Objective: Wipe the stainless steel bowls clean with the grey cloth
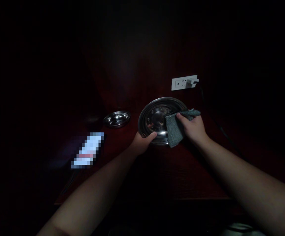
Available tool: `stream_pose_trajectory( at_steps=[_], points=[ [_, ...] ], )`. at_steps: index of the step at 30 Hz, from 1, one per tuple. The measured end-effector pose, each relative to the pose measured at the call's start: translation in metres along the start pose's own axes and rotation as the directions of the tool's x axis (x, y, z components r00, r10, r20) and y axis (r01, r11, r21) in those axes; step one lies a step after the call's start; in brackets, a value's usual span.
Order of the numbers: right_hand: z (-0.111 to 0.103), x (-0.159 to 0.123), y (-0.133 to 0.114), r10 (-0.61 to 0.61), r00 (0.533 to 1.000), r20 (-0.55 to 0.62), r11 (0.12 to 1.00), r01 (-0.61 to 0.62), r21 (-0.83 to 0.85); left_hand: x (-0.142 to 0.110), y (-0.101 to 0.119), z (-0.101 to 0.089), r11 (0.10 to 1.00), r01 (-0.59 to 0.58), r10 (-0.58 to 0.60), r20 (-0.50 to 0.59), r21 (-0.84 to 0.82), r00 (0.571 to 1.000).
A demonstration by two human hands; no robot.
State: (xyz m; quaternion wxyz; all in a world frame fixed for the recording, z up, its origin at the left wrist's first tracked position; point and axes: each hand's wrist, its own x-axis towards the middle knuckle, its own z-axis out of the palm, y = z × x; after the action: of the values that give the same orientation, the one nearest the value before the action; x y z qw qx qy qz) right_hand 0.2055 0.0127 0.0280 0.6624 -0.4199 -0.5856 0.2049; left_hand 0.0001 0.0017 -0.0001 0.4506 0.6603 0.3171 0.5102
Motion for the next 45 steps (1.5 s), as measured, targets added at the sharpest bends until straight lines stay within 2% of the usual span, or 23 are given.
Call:
stream_pose_trajectory(
  at_steps=[13, 19, 41, 45],
  points=[
    [-0.0005, 0.0006, 0.0049, 0.000, 1.000, 0.002, 1.000, 0.000, 0.001, 0.0005, -0.0034, -0.0008, 0.999, 0.036, -0.036, -0.012, -0.018, 0.999],
    [-0.0004, 0.0005, 0.0042, 0.007, 1.000, -0.008, 1.000, -0.007, -0.016, 0.0006, -0.0057, -0.0009, 0.999, 0.028, -0.028, 0.009, -0.035, 1.000],
    [-0.0010, 0.0017, 0.0091, 0.010, 1.000, -0.008, 1.000, -0.010, -0.012, 0.0003, -0.0052, -0.0004, 0.999, 0.049, -0.049, -0.028, -0.018, 0.998],
    [-0.0009, 0.0014, 0.0074, 0.016, 1.000, -0.010, 1.000, -0.017, -0.012, 0.0001, -0.0051, -0.0003, 0.999, 0.035, -0.035, -0.006, -0.027, 0.999]
  ],
)
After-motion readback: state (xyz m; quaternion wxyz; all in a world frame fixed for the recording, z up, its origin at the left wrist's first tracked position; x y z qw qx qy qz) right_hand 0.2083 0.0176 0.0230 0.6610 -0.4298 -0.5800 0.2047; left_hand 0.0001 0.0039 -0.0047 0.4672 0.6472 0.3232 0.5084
